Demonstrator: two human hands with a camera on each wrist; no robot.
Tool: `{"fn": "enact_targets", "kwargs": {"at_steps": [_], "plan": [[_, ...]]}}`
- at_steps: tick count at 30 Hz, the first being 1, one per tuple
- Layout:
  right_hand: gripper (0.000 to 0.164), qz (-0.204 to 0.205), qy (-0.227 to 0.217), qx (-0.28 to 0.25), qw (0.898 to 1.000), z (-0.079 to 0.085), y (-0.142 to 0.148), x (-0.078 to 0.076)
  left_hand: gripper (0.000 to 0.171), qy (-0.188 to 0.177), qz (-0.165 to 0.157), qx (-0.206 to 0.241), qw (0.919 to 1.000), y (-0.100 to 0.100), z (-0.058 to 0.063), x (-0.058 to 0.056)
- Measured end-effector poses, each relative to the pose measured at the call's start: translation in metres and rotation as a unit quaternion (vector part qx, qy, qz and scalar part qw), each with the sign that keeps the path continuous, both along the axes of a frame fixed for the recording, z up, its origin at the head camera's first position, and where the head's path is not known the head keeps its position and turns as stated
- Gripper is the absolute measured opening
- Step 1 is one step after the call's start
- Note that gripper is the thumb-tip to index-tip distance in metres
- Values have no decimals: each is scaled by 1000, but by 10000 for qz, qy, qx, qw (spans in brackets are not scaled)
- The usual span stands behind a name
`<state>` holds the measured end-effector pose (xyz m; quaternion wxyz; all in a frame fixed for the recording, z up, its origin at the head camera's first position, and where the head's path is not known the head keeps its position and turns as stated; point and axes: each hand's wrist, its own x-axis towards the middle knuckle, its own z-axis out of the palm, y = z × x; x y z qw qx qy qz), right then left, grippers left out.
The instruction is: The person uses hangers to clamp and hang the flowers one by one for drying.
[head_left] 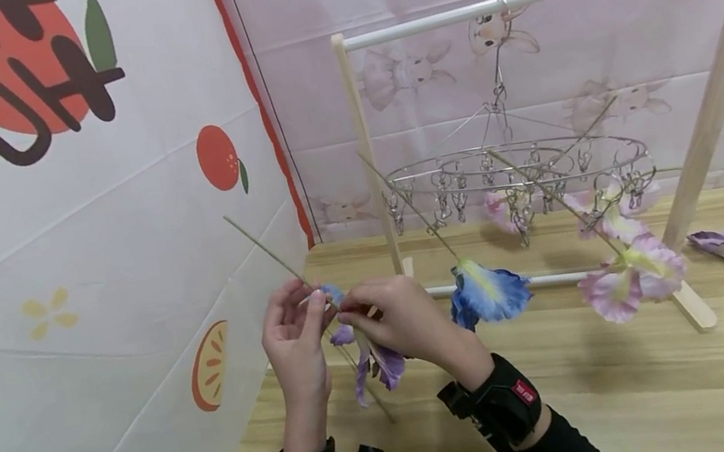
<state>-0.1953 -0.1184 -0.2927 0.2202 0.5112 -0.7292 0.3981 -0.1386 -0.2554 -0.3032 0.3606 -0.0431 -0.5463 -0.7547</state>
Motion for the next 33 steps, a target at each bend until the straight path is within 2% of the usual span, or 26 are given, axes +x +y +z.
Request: {"fn": "enact_targets", "kwargs": {"at_steps": [4, 7, 11, 14, 17, 23, 33], "plan": [[21, -361, -304, 167, 9987, 6, 5, 2, 23, -15, 62, 156, 9999, 2, -3, 0], [41, -880, -634, -213, 9939, 15, 16, 6, 22, -29, 46, 191, 9998, 5, -6, 1], [56, -1835, -755, -813, 9767, 26, 33, 6, 20, -91, -37, 124, 9999, 8, -9, 1], [61, -2564, -718, -706, 9613, 30, 44, 3, 21, -126, -93, 114, 9998, 10, -11, 1], [61, -3034, -762, -391, 9490, 32, 52, 1, 20, -170, -150, 91, 9997, 12, -13, 1], [60, -3332, -968, 24, 9379, 32, 69, -1, 21, -303, -308, -56, 9991, 22, -16, -1], [56, -3534, -827, -127, 9317, 33, 99, 7, 28, -372, -631, -46, 9973, 39, -20, -5]]}}
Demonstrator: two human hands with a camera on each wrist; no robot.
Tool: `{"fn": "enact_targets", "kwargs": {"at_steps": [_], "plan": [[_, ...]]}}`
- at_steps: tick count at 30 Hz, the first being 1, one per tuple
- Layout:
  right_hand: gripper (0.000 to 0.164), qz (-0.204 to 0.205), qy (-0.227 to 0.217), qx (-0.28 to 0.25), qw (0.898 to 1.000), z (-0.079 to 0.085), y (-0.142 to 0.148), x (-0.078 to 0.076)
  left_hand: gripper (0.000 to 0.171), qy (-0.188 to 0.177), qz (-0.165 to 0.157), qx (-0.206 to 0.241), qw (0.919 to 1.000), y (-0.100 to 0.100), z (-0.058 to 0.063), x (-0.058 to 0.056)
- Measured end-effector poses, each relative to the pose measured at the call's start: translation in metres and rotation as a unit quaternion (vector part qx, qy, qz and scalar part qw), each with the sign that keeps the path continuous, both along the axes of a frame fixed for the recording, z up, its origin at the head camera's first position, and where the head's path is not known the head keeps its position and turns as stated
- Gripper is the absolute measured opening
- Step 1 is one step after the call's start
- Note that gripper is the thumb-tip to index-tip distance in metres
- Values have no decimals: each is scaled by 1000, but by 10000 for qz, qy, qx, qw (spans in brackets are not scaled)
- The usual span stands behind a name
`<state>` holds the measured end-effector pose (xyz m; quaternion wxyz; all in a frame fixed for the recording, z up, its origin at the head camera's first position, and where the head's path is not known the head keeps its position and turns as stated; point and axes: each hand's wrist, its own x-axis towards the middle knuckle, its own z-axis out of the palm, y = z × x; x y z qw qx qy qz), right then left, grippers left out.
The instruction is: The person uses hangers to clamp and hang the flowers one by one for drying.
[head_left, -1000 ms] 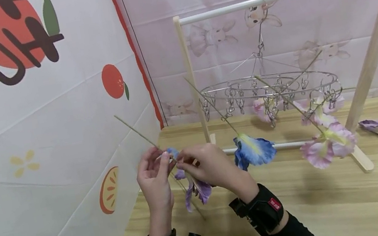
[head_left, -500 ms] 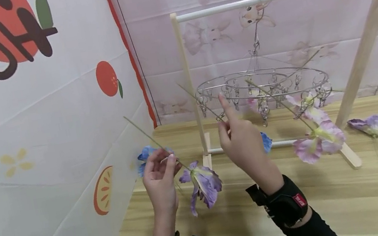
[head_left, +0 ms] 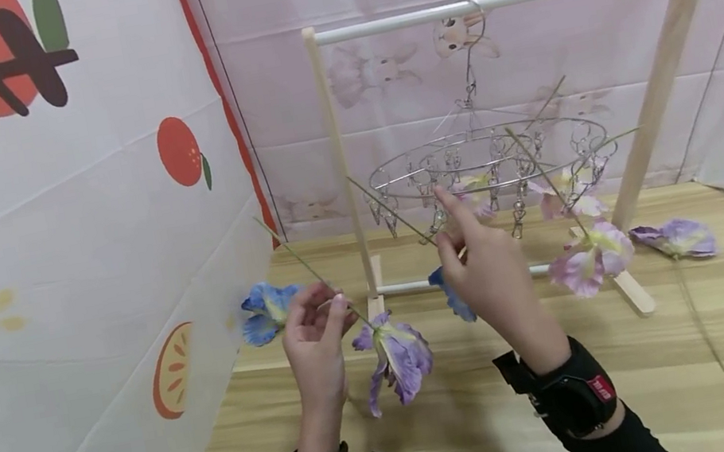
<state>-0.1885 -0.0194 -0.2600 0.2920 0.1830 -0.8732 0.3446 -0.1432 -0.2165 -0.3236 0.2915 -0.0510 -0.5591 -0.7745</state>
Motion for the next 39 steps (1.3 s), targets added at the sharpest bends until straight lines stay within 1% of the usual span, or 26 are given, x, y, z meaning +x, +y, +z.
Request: {"fn": "enact_targets", "kwargs": {"at_steps": [3, 10, 15, 17, 19, 21, 22, 24, 25, 26, 27, 28, 30, 31, 32, 33, 35, 37, 39], "plan": [[53, -169, 160, -10, 9997, -1, 10, 1, 30, -82, -32, -11, 10000, 4, 0, -1], [45, -452, 703, -167, 9964, -4, 35, 3, 23, -148, -183, -50, 9997, 16, -3, -3], [42, -534, 922, -346, 9937, -4, 56, 4, 22, -184, -264, -58, 9995, 22, -6, -6], [41, -558, 1054, -468, 9918, -3, 63, 7, 23, -209, -274, -75, 9994, 25, -7, -7], [38, -596, 1327, -605, 9875, -3, 67, 11, 23, -255, -292, -90, 9992, 27, -9, -7], [32, -488, 1682, -865, 9807, -2, 69, 18, 23, -304, -305, -126, 9990, 30, -10, -8], [28, -337, 1893, -1007, 9762, -2, 68, 21, 22, -321, -313, -137, 9989, 31, -10, -8], [19, 88, 2240, -1213, 9670, -2, 65, 27, 21, -338, -344, -139, 9987, 33, -11, -8], [15, 315, 2311, -1248, 9644, -3, 61, 29, 21, -337, -348, -129, 9987, 33, -12, -8], [13, 492, 2253, -1221, 9654, -4, 58, 32, 21, -318, -358, -135, 9988, 34, -12, -8], [12, 588, 2108, -1099, 9696, -6, 54, 33, 21, -305, -374, -121, 9988, 34, -12, -8], [14, 633, 1848, -955, 9761, -8, 51, 34, 21, -296, -396, -115, 9987, 35, -13, -8], [24, 457, 1116, -532, 9913, -11, 45, 32, 22, -319, -436, -121, 9985, 37, -14, -8], [31, 319, 708, -316, 9965, -13, 43, 29, 22, -330, -466, -115, 9983, 38, -14, -8], [39, 191, 315, -127, 9992, -14, 42, 26, 21, -344, -495, -135, 9981, 40, -14, -8], [45, 110, 7, 27, 9999, -15, 42, 21, 21, -381, -533, -124, 9978, 41, -15, -8], [45, 73, -443, 131, 9989, -18, 43, 10, 21, -463, -555, -152, 9973, 43, -16, -7], [38, 194, -663, 38, 9976, -21, 46, 0, 22, -529, -593, -206, 9966, 45, -18, -7], [32, 405, -788, -131, 9960, -23, 50, -7, 23, -620, -622, -263, 9958, 47, -20, -6]]}}
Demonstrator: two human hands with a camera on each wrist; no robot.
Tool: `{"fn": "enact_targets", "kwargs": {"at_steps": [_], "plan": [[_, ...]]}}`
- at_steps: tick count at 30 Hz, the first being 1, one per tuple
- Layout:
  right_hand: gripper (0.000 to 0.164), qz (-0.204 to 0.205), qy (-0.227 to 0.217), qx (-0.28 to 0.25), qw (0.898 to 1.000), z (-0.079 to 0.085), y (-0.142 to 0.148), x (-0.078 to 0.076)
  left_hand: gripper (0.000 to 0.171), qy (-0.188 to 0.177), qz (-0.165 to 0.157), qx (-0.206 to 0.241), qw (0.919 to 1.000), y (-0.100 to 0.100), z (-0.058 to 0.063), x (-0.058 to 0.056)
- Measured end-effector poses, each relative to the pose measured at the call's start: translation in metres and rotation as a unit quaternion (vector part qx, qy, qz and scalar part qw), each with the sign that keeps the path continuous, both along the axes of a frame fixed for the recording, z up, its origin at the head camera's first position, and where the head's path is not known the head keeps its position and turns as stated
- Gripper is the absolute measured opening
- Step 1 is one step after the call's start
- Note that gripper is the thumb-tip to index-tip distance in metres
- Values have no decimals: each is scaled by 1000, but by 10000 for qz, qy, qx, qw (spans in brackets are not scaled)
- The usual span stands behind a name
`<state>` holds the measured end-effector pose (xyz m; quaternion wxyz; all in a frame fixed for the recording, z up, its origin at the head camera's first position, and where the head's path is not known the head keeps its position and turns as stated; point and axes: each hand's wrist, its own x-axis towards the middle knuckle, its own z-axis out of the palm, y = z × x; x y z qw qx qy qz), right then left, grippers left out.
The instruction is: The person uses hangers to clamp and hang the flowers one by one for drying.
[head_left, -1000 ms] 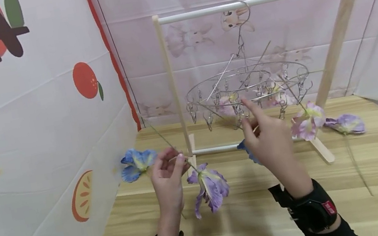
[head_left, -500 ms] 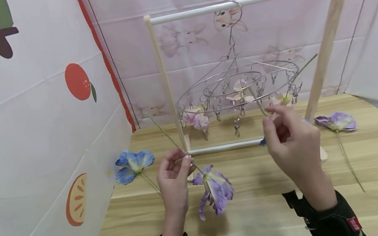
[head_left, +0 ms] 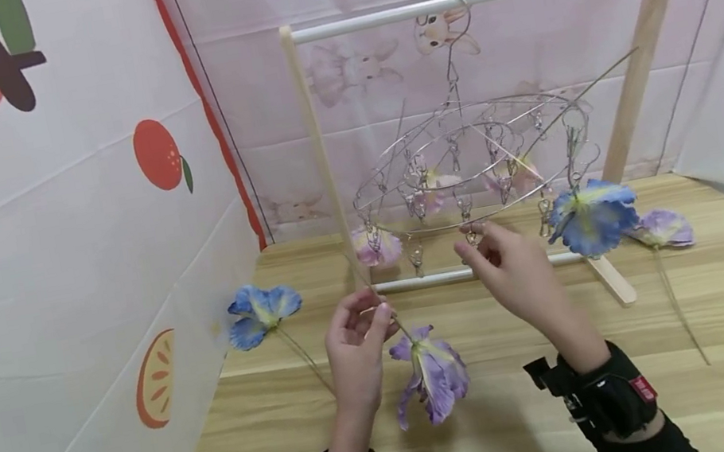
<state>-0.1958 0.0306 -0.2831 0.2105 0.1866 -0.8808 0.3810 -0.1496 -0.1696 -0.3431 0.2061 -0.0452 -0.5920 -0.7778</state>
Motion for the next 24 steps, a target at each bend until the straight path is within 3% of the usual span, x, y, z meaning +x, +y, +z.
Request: {"fn": "enact_targets", "kwargs": {"at_steps": [4, 10, 15, 24], "plan": [[29, 350, -266, -368, 9984, -4, 10, -7, 26, -85, -148, -114, 9998, 9, -2, 0], [32, 380, -761, -666, 9942, -5, 17, -9, 27, 12, -363, -302, 9989, 25, 1, -3], [34, 601, -1121, -1166, 9850, -2, 17, -9, 24, 56, -433, -534, 9976, 42, 4, -11], [29, 1129, -1123, -1765, 9713, -5, 17, -8, 26, 59, -444, -1232, 9914, 61, 7, -25]]}}
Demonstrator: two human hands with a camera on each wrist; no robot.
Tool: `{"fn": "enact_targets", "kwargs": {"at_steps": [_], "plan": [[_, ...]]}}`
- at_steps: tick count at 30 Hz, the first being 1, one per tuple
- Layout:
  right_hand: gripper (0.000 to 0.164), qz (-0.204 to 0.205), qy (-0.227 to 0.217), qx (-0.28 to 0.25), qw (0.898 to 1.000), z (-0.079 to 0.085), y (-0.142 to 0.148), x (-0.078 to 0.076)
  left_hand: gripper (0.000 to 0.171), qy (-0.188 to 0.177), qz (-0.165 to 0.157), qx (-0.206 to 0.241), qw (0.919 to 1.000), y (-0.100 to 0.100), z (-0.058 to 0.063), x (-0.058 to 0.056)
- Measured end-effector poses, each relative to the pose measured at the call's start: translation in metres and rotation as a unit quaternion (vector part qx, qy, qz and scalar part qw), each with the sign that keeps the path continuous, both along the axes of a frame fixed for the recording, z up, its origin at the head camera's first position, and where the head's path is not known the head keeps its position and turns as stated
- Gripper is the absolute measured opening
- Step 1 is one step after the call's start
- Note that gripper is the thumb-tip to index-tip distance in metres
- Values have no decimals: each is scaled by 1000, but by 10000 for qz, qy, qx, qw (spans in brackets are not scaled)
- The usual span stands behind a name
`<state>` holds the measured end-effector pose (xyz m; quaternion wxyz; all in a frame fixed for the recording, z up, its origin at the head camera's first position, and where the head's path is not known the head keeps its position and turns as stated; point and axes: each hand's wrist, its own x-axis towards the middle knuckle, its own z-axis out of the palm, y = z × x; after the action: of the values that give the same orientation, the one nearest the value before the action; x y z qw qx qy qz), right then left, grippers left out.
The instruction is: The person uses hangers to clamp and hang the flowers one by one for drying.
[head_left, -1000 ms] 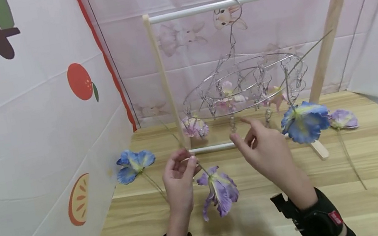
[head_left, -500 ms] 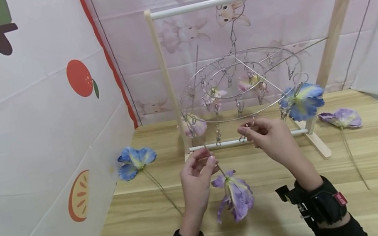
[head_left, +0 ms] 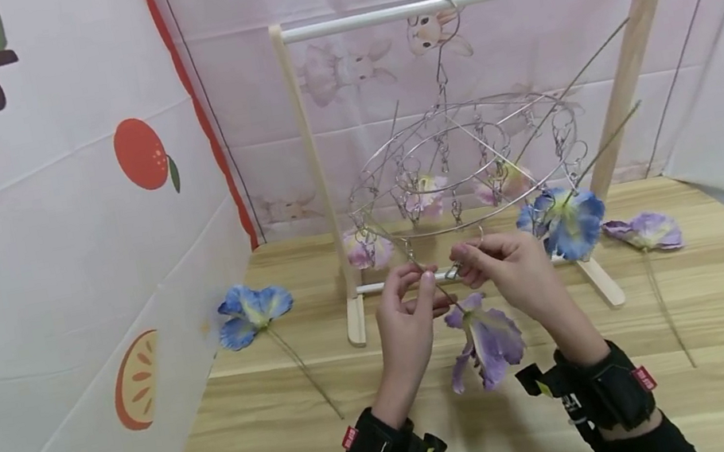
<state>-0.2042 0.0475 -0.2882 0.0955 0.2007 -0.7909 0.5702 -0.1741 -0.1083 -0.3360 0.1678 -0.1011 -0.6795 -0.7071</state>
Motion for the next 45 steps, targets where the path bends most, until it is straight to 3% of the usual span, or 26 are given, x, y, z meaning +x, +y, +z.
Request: {"fn": "enact_targets", "kwargs": {"at_steps": [6, 10, 18, 24, 36, 40, 45], "plan": [[27, 111, 148, -67, 9998, -6, 1, -3, 25, 24, -136, -110, 9998, 8, 8, -6], [26, 244, 24, -189, 9995, -8, 2, -6, 25, 74, -226, -31, 9997, 14, 11, -10], [31, 571, -313, 250, 9976, -12, 11, -14, 24, 189, 40, -194, 9996, 20, 10, -11], [36, 766, -448, 178, 9959, -15, 13, -17, 22, 169, 179, -305, 9992, 19, 14, -13], [26, 235, 101, 298, 9992, -18, 13, -6, 27, 242, -7, -353, 9991, 19, 14, -12], [26, -324, 440, 265, 9982, -16, 13, 0, 29, 257, 79, -456, 9986, 17, 12, -13], [17, -936, 1042, 230, 9899, -13, 13, 12, 29, 155, 179, -578, 9980, 14, 11, -11]]}}
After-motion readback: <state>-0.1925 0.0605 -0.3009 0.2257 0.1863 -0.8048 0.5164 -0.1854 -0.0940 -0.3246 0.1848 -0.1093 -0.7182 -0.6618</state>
